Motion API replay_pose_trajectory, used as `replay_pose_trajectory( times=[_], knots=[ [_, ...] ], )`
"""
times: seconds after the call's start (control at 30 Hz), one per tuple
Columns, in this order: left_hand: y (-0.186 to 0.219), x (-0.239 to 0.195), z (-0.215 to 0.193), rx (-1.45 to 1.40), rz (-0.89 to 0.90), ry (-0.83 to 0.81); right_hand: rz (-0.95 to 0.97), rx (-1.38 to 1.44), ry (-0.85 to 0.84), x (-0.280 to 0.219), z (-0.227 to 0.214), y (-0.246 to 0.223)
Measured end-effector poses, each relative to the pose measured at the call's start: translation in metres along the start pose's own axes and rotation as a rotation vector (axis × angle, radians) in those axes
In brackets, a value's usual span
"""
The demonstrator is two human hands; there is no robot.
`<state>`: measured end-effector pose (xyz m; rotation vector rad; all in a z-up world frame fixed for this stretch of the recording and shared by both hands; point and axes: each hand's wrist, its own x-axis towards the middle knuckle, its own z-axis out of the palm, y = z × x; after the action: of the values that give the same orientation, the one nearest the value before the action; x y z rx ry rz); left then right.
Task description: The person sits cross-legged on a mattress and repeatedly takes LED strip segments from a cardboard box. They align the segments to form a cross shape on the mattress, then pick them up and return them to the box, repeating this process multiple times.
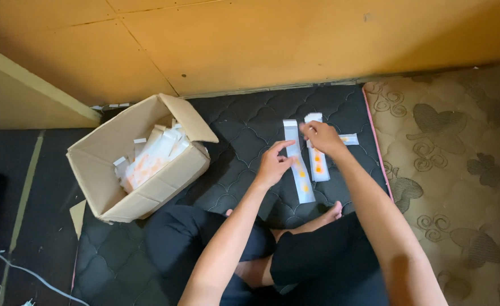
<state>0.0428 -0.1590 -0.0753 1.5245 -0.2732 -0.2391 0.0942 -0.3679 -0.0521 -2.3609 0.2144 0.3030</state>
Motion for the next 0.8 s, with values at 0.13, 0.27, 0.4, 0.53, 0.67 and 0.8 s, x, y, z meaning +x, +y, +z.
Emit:
replay_pose_trajectory(
  times=[0.13,0.27,0.4,0.53,0.67,0.8],
  knots=[
    [-0.003,0.017,0.009,0.013,-0.017,-0.059,-0.078,-0.604,-0.015,0.006,-0.007,0.057],
    [-0.027,0.042,0.015,0.048,-0.069,-0.127,-0.166,-0.712,0.056,0.02,0.003,0.116],
    [-0.043,0.063,0.02,0.119,-0.083,-0.179,-0.194,-0.734,0.13,0.03,0.012,0.132],
    [-0.059,0.07,0.023,0.12,-0.074,-0.168,-0.201,-0.737,0.25,0.03,0.015,0.128],
    [-0.081,0.081,0.028,0.14,-0.088,-0.166,0.005,-0.507,0.232,0.027,0.003,0.124],
    [-0.102,0.093,0.044,0.131,-0.084,-0.185,0.075,-0.314,0.296,0.008,-0.023,0.107]
  ],
)
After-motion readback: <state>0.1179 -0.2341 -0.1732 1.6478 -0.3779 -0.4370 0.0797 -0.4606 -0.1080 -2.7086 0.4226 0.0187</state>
